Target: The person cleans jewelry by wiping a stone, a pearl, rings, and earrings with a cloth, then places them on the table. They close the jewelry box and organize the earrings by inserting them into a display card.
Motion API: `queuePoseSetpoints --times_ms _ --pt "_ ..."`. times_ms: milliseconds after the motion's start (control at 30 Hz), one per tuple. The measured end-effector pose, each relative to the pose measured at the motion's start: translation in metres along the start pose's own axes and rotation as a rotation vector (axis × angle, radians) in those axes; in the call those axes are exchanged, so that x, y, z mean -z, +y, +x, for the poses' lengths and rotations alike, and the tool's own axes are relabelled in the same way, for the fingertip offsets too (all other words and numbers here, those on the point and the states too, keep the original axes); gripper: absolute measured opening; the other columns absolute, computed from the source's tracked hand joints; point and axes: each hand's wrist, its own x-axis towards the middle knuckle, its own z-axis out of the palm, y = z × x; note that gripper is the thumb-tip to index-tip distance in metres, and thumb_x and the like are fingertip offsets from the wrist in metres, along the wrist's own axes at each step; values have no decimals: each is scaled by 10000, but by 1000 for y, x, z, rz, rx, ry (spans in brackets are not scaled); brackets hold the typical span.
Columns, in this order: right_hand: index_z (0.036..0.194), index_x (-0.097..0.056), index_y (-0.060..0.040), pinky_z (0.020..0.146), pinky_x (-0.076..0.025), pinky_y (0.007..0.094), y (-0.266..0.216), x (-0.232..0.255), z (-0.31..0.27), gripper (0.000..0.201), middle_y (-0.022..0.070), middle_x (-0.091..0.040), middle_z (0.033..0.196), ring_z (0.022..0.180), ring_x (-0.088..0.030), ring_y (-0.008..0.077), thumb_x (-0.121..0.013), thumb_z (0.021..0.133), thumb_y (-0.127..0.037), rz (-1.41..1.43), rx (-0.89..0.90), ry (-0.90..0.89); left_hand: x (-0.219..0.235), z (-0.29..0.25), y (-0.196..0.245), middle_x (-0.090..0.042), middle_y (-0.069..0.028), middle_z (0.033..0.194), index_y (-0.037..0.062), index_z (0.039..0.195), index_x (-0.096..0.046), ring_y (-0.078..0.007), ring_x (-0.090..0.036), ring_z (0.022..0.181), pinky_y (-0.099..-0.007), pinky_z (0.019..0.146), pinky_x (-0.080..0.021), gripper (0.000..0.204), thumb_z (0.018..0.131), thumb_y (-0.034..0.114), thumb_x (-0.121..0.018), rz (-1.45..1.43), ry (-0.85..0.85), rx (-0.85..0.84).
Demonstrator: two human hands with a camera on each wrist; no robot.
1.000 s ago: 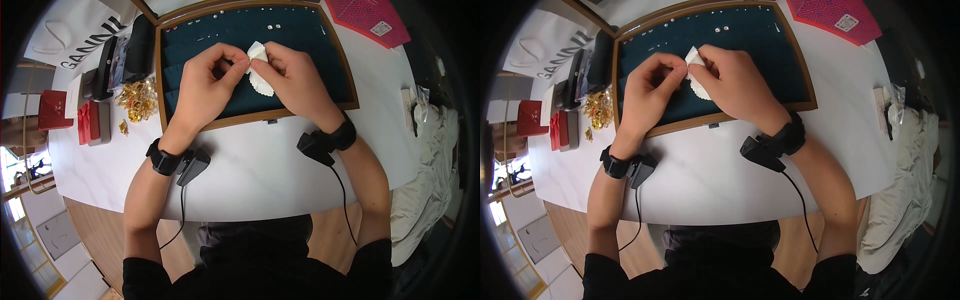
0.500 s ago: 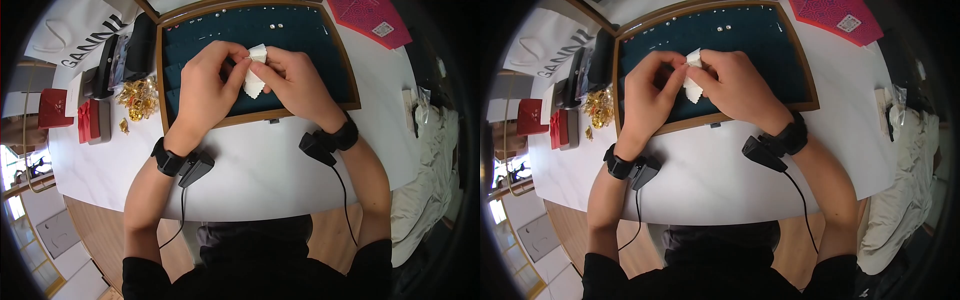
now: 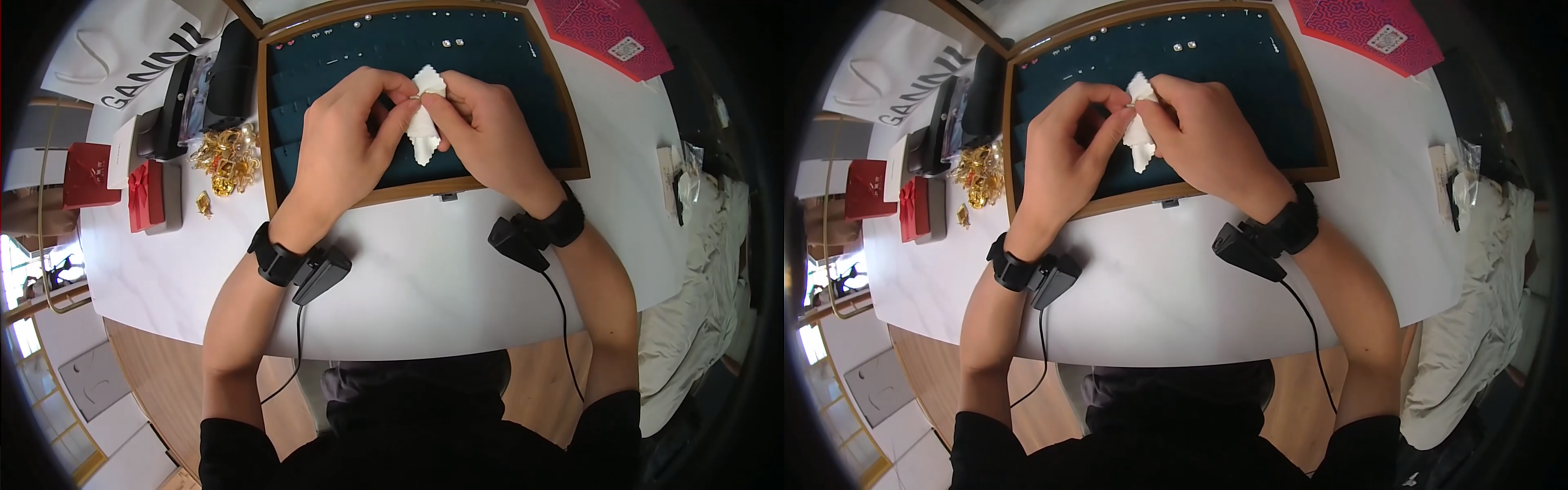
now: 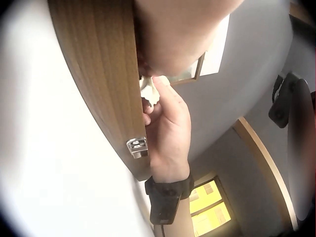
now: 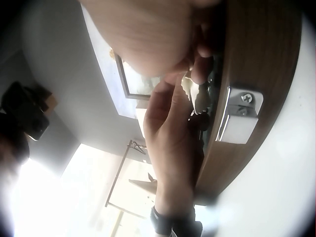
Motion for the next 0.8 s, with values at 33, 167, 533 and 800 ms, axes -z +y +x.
queuePoseSetpoints --times_ms 33,167,533,800 --pt "885 -584 25 519 -453 322 0 -1 0 190 120 -642 634 523 -620 204 -589 982 -138 43 -15 10 0 0 -2 -676 -69 830 13 952 -661 -179 -616 623 -283 573 -495 105 883 45 -733 -2 -7 -6" --pt "969 -592 33 535 -463 312 -6 0 -1 152 115 -676 679 543 -629 189 -579 981 -118 86 -34 13 1 0 0 -677 -75 833 12 951 -662 -190 -623 628 -289 574 -495 97 889 49 -726 14 -22 -1" --pt "1048 -629 32 588 -485 262 -9 0 -1 177 96 -704 739 660 -683 140 -562 1010 -127 169 -2 -38 2 0 -1 -671 -70 797 -12 981 -669 -128 -603 660 -256 570 -464 97 944 77 -675 -170 -12 199" --pt "952 -624 9 555 -479 270 -6 1 -2 178 90 -673 692 612 -661 146 -594 1000 -160 52 6 -71 4 0 -3 -651 -96 833 -15 981 -638 -184 -612 689 -287 618 -487 81 921 28 -671 -142 -86 118"
